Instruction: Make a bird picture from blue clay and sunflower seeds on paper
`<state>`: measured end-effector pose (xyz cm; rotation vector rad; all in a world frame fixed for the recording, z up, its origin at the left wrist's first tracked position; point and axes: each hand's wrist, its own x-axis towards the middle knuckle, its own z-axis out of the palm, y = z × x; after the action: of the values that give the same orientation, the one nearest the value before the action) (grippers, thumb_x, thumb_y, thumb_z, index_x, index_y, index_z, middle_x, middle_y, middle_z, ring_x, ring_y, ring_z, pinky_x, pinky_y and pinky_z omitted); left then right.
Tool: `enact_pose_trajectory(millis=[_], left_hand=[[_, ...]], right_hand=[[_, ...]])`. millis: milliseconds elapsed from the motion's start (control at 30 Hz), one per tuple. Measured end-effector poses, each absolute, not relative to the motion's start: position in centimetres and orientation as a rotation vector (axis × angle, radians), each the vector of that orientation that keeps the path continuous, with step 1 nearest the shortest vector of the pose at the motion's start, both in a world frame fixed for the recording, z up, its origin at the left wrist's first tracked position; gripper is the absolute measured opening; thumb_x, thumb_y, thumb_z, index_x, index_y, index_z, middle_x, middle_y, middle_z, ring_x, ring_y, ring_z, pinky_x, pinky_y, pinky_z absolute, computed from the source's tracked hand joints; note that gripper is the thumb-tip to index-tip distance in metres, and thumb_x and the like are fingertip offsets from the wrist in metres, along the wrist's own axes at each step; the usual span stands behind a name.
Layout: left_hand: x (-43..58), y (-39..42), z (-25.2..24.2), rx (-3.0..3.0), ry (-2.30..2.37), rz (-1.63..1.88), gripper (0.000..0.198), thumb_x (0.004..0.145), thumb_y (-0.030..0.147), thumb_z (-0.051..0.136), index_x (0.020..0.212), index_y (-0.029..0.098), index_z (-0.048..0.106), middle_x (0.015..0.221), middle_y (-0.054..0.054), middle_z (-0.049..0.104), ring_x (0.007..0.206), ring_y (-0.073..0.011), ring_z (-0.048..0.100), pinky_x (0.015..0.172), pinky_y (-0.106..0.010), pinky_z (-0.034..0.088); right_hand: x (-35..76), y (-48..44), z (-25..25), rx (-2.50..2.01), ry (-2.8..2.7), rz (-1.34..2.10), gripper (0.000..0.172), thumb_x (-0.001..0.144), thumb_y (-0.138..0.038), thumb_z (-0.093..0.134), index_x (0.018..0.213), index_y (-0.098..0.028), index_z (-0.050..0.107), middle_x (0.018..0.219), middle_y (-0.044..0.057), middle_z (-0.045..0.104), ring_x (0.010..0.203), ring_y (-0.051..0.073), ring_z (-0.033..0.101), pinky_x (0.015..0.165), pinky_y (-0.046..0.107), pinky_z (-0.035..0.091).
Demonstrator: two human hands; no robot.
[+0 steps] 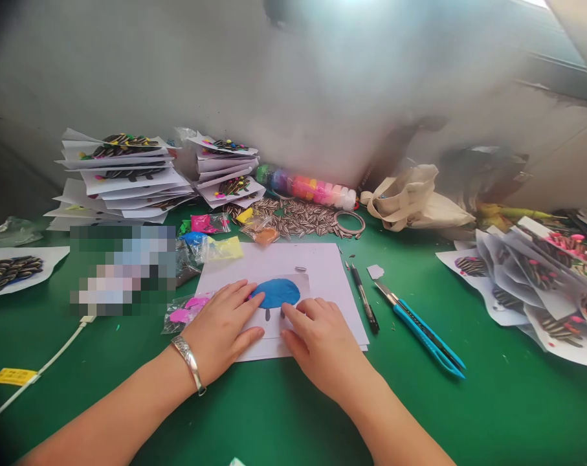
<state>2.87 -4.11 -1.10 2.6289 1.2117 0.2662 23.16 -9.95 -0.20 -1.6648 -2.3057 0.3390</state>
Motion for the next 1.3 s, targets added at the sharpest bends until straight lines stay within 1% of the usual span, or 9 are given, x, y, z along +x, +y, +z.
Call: enact_pose_trajectory(millis=[67,233,433,733,833,933,1000,1067,1300], left_hand=[[2.8,-4.1,-1.1,2.629,1.214,0.278,0.049,0.082,0.029,0.064,0.127,0.012,0.055,0.135,-0.018,0.053,0.129,-0.0355,0.042,0.107,-0.053,0.035],[2.8,-4.1,-1.1,2.635,1.216,0.282,0.048,0.081,0.029,0.064,0.126,0.013,0.055,0.135,-0.017,0.053,0.129,-0.0348,0.042,0.107,-0.053,0.036],[2.8,-4.1,-0.9,2.649,1.208,0.253,0.047,0.082,0.028,0.062,0.126,0.013,0.056,0.134,-0.017,0.054,0.128,-0.0345,0.043,0.107,-0.053,0.036],[2.9,-4.1,-0.8,2.641,1.209,0.241,0.045,0.083,0.027,0.061,0.125,0.013,0.056,0.135,-0.016,0.054,0.129,-0.0343,0.042,0.108,-0.052,0.035],[2.8,-4.1,-0.9,2.636,1.211,0.256,0.047,0.082,0.026,0.062,0.127,0.014,0.055,0.136,-0.016,0.053,0.13,-0.0341,0.041,0.108,-0.052,0.034],[2.8,-4.2,-0.9,2.632,1.207,0.244,0.047,0.082,0.027,0.062,0.126,0.013,0.055,0.136,-0.017,0.053,0.13,-0.0343,0.042,0.108,-0.053,0.034],[2.8,-4.2,-0.9,2.633,1.206,0.237,0.047,0.082,0.027,0.063,0.126,0.013,0.055,0.136,-0.017,0.052,0.129,-0.0343,0.042,0.108,-0.053,0.035],[2.8,-4.2,-0.8,2.634,1.209,0.25,0.046,0.081,0.027,0.063,0.125,0.014,0.056,0.135,-0.017,0.053,0.129,-0.0339,0.042,0.108,-0.053,0.035],[2.8,-4.1,-1.0,2.645,1.208,0.254,0.047,0.082,0.028,0.062,0.126,0.013,0.055,0.135,-0.017,0.053,0.129,-0.0343,0.043,0.107,-0.053,0.035]], right_hand=[[23.2,-9.9,-0.4,-1.669,-2.293,0.33,0.033,0.092,-0.025,0.05,0.124,-0.021,0.056,0.099,0.009,0.059,0.089,0.022,0.053,0.079,0.038,0.044],[23.1,-9.7,-0.7,-1.679,-2.308,0.303,0.023,0.09,-0.024,0.052,0.11,-0.021,0.064,0.095,0.008,0.058,0.086,0.021,0.053,0.079,0.038,0.044],[21.8,-10.0,-0.4,-1.607,-2.324,0.207,0.038,0.091,-0.028,0.052,0.129,-0.024,0.054,0.102,0.01,0.058,0.092,0.023,0.05,0.08,0.039,0.043],[20.7,-10.2,-0.4,-1.634,-2.35,0.113,0.036,0.091,-0.037,0.051,0.124,-0.025,0.059,0.105,0.011,0.059,0.093,0.025,0.049,0.08,0.042,0.042],[20.8,-10.2,-0.4,-1.617,-2.323,0.025,0.038,0.091,-0.038,0.05,0.127,-0.025,0.057,0.119,0.012,0.056,0.106,0.029,0.047,0.089,0.048,0.039],[20.7,-10.1,-0.4,-1.603,-2.37,0.003,0.037,0.092,-0.039,0.049,0.123,-0.024,0.06,0.135,0.012,0.049,0.125,0.033,0.038,0.103,0.056,0.03],[20.7,-10.0,-0.5,-1.605,-2.409,0.02,0.036,0.092,-0.039,0.049,0.122,-0.023,0.06,0.139,0.011,0.046,0.131,0.034,0.032,0.108,0.06,0.023],[20.8,-10.0,-0.7,-1.608,-2.417,0.039,0.036,0.092,-0.039,0.049,0.122,-0.025,0.06,0.141,0.01,0.045,0.134,0.034,0.03,0.109,0.062,0.021],[21.6,-10.0,-1.3,-1.58,-2.357,-0.026,0.041,0.091,-0.039,0.051,0.13,-0.025,0.055,0.147,0.012,0.039,0.137,0.034,0.027,0.108,0.062,0.023]])
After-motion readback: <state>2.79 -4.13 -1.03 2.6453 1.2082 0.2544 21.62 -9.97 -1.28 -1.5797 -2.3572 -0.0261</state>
